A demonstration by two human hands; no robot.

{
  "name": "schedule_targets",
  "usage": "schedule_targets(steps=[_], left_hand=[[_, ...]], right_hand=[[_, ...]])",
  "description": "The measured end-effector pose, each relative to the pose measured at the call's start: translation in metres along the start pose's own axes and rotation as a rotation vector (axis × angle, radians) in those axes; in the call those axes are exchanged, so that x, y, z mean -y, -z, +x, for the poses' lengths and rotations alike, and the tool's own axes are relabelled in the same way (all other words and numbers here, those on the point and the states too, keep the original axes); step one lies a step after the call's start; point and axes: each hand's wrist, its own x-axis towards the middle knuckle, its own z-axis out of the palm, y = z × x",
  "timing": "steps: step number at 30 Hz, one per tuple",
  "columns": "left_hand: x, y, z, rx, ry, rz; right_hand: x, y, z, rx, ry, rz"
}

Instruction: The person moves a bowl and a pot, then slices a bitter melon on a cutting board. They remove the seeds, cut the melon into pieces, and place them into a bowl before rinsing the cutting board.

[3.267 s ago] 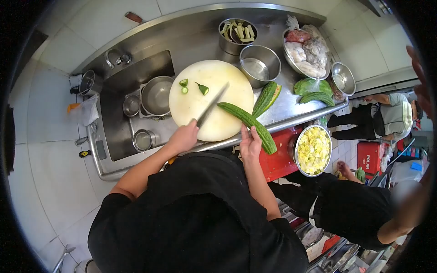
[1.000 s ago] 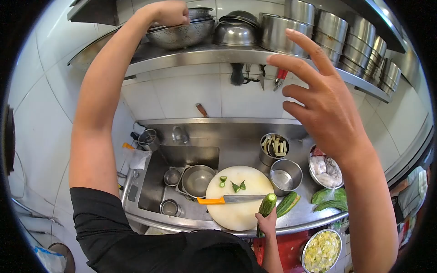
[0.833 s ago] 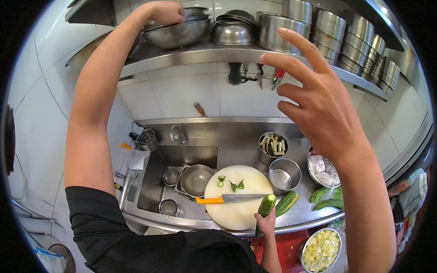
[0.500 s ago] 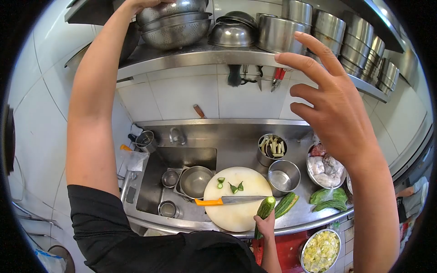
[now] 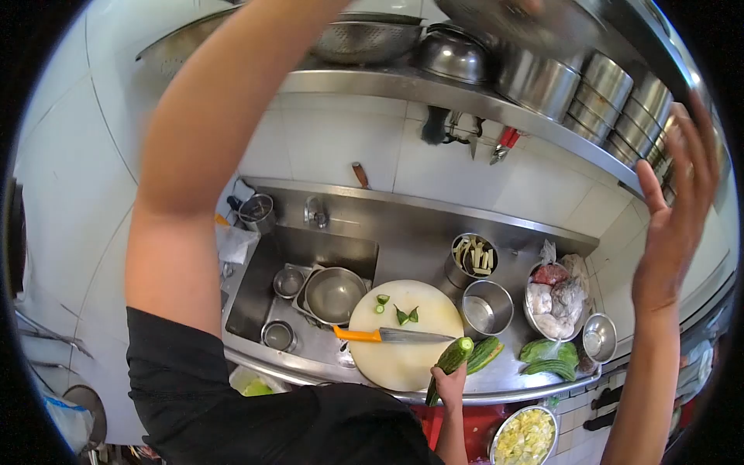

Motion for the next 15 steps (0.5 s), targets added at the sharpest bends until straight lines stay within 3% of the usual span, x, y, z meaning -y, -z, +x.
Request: schedule_targets(steps=[3, 7, 8, 10, 15], left_hand=[[-0.014, -0.036, -0.006, -0.034, -0.065, -0.101], [-0.042, -0.091, -0.018, -0.07, -0.204, -0.268], [-0.057, -0.1, -0.027, -0.215, -0.232, -0.302], [-0.069, -0.121, -0.031, -0.26, -0.303, -0.282], [-0.093, -0.157, -0.039, -0.269, -0.293, -0.295]], right_hand=[[-0.118, -0.054, -0.077, 0.003, -0.401, 0.237], [-0.108, -0.054, -0.088, -0.006, -0.381, 0.284], [-0.114, -0.056, -0.091, -0.023, -0.374, 0.243], [-0.087, -0.047, -0.085, -0.053, -0.311, 0.196], [0.216, 0.157, 0.076, -0.284, 0.406, -0.811]])
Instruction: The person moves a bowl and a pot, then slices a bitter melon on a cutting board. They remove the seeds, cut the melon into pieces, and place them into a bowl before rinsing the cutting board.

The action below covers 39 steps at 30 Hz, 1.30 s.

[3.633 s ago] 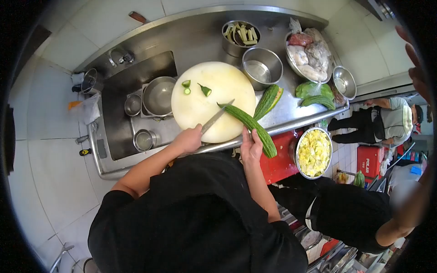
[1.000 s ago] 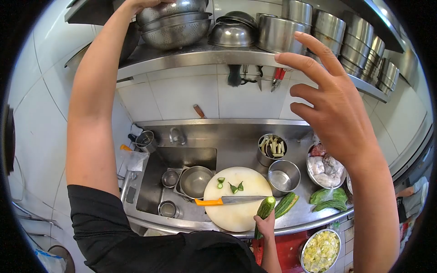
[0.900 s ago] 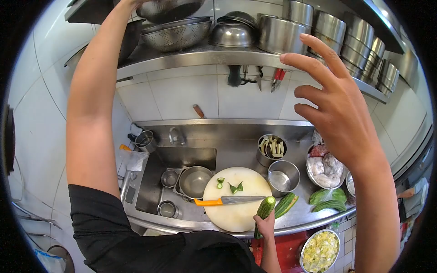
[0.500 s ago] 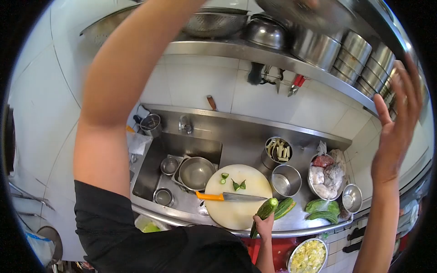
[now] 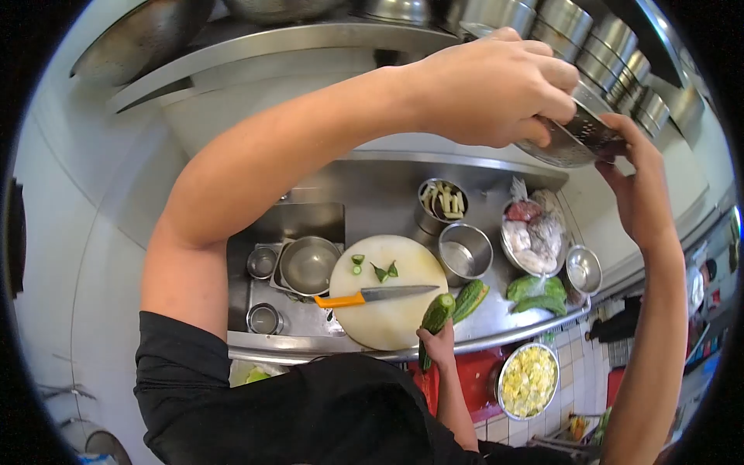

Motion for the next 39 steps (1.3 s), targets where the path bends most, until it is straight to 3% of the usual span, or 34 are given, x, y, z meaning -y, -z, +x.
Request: schedule_targets(steps=[3, 6, 8, 12, 14, 18, 21, 24, 26, 28, 30, 32, 37, 39], left_hand=[[-0.008, -0.02, -0.006, -0.032, -0.014, -0.029], [-0.016, -0.041, -0.002, -0.136, -0.022, -0.081], [-0.02, -0.057, 0.006, -0.254, -0.031, -0.076], [-0.029, -0.09, 0.026, -0.483, -0.107, -0.151], [-0.032, -0.091, 0.028, -0.55, -0.144, -0.224], [-0.061, -0.071, -0.019, -0.318, 0.068, -0.228], [-0.07, -0.081, -0.07, -0.215, 0.06, -0.354], [-0.106, -0.099, -0.157, 0.138, 0.334, -0.543], [-0.139, -0.122, -0.238, 0.399, 0.602, -0.635], [-0.179, -0.14, -0.31, 0.582, 0.737, -0.603], [-0.213, -0.158, -0.369, 0.741, 0.849, -0.558], [-0.241, -0.161, -0.393, 0.842, 0.915, -0.485], [-0.256, -0.17, -0.41, 0.786, 1.021, -0.402], [-0.262, -0.179, -0.414, 0.814, 1.019, -0.39]], right_hand=[[0.01, 0.059, 0.05, 0.018, 0.155, -0.324], [0.012, 0.01, -0.007, -0.024, 0.063, -0.129], [0.007, -0.052, -0.076, 0.033, -0.13, 0.194], [0.014, -0.195, -0.246, 0.174, -0.717, 0.969], [0.019, -0.235, -0.291, 0.182, -0.843, 1.119], [0.019, -0.25, -0.325, 0.221, -0.988, 0.937], [0.024, -0.232, -0.317, 0.118, -0.986, 0.98], [0.026, -0.214, -0.312, 0.065, -1.108, 0.947], [0.028, -0.213, -0.31, -0.134, -1.231, 1.184], [0.011, -0.222, -0.319, -0.181, -1.245, 1.371], [0.015, -0.209, -0.303, -0.373, -1.338, 1.534], [0.007, -0.212, -0.302, -0.556, -1.344, 1.678], [0.002, -0.229, -0.323, -0.68, -1.488, 1.855], [0.011, -0.242, -0.336, -0.811, -1.556, 1.74]])
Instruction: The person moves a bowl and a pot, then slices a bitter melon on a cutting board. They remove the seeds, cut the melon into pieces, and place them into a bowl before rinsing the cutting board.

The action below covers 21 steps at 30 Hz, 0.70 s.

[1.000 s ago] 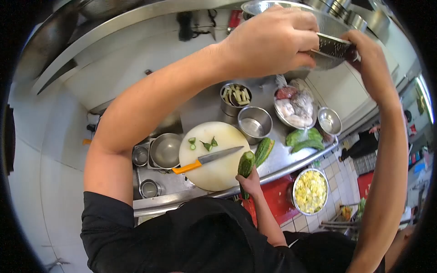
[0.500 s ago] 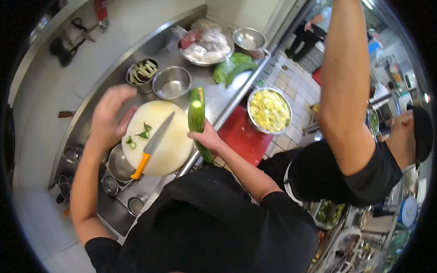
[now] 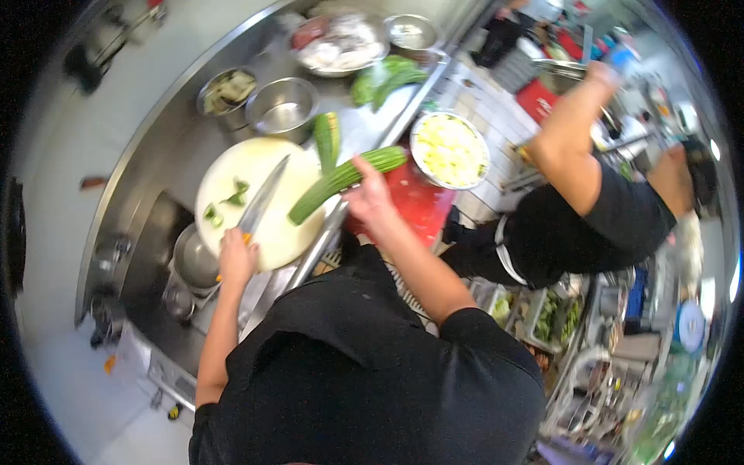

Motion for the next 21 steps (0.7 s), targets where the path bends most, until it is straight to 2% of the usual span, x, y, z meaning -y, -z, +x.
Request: schedule_targets(steps=[3, 6, 8, 10, 11, 13, 14, 15, 17, 19, 20, 21], left_hand=[[0.013, -0.011, 0.002, 0.033, 0.027, 0.012], [0.015, -0.009, 0.007, 0.053, -0.001, 0.017], [0.009, -0.01, 0.011, 0.076, 0.008, 0.009], [0.006, -0.004, 0.014, 0.092, 0.024, 0.009], [0.004, -0.001, 0.016, 0.128, 0.022, 0.031], [0.0, 0.004, 0.02, 0.192, 0.029, 0.078], [0.005, 0.001, 0.022, 0.185, -0.015, 0.111], [0.007, -0.003, 0.024, 0.193, -0.019, 0.122], [0.011, -0.008, 0.029, 0.206, -0.025, 0.145], [0.01, -0.005, 0.029, 0.203, -0.063, 0.163], [0.009, -0.008, 0.031, 0.214, -0.061, 0.187], [0.01, -0.01, 0.033, 0.229, -0.054, 0.213]], right_hand=[[-0.015, 0.018, -0.004, 0.064, -0.008, 0.051], [-0.006, -0.005, -0.032, 0.058, 0.079, -0.111], [0.002, -0.018, -0.033, 0.056, 0.134, -0.108], [0.003, -0.033, -0.024, 0.106, 0.229, -0.279], [0.005, -0.054, -0.035, 0.078, 0.237, -0.264], [-0.005, -0.066, -0.018, 0.181, 0.346, -0.387], [-0.007, -0.074, -0.017, 0.187, 0.355, -0.527], [-0.016, -0.082, -0.014, 0.21, 0.454, -0.555], [-0.027, -0.09, -0.018, 0.227, 0.544, -0.872], [-0.045, -0.095, -0.022, 0.3, 0.792, -1.023], [-0.044, -0.099, -0.03, 0.396, 0.788, -1.077], [-0.035, -0.109, -0.051, 0.474, 0.632, -1.062]])
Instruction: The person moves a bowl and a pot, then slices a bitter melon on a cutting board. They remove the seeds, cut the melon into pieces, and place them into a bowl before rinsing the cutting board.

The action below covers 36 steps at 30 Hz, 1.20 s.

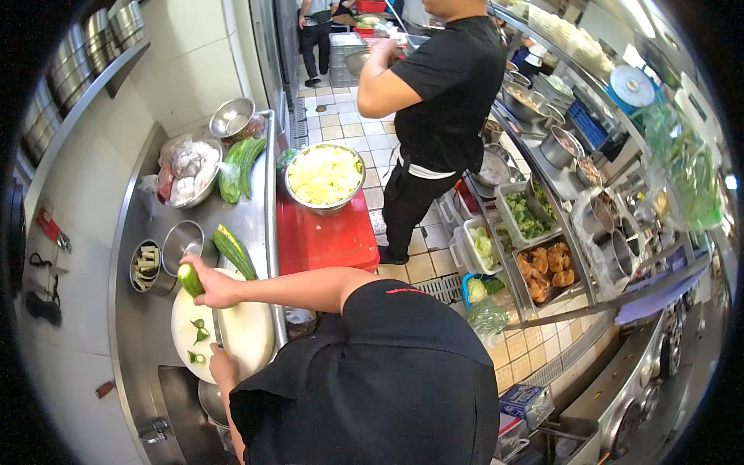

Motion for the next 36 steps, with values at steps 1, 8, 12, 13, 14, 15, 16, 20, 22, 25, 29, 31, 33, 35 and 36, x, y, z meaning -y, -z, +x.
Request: schedule_targets(steps=[1, 8, 12, 13, 14, 15, 16, 20, 22, 25, 29, 31, 33, 35, 36], left_hand=[[0.002, -0.002, 0.002, -0.011, -0.017, -0.009], [0.005, -0.005, 0.008, -0.015, 0.029, -0.063], [-0.001, 0.005, 0.002, -0.021, 0.042, -0.114], [-0.003, 0.007, 0.001, -0.013, 0.045, -0.121], [-0.004, 0.007, 0.0, -0.003, 0.051, -0.131], [-0.005, 0.004, 0.002, -0.006, 0.042, -0.118], [-0.004, 0.001, 0.004, -0.011, 0.04, -0.102], [-0.001, 0.004, 0.007, 0.042, 0.091, -0.086], [0.009, -0.008, 0.008, -0.007, 0.096, -0.026], [0.013, 0.048, 0.016, -0.35, 0.07, -0.554], [-0.03, 0.179, 0.051, -0.284, -0.104, -1.784], [-0.078, 0.239, 0.059, -0.14, -0.281, -1.814], [-0.129, 0.278, 0.073, -0.089, -0.333, -1.679], [-0.159, 0.301, 0.103, -0.004, -0.263, -1.624], [-0.174, 0.304, 0.117, 0.051, -0.227, -1.607]], right_hand=[[-0.003, -0.002, 0.002, 0.044, 0.01, -0.032], [0.003, -0.023, 0.012, 0.012, 0.119, -0.235], [0.015, -0.017, 0.007, -0.008, 0.153, -0.29], [0.018, -0.014, 0.003, -0.016, 0.159, -0.297], [0.018, -0.011, 0.001, -0.017, 0.181, -0.305], [0.015, -0.008, -0.001, -0.013, 0.202, -0.31], [0.012, -0.008, -0.002, -0.006, 0.223, -0.31], [0.005, -0.005, -0.008, -0.057, 0.372, -0.301], [0.006, 0.0, -0.01, 0.03, 0.275, -0.296], [0.011, 0.006, -0.017, 0.032, 0.285, -0.246], [0.021, 0.01, -0.029, 0.061, 0.245, -0.266], [0.018, 0.005, -0.031, 0.059, 0.278, -0.269], [0.011, 0.001, -0.027, 0.066, 0.325, -0.291], [0.011, -0.003, -0.025, 0.095, 0.301, -0.264], [0.01, -0.002, -0.026, 0.095, 0.285, -0.26]])
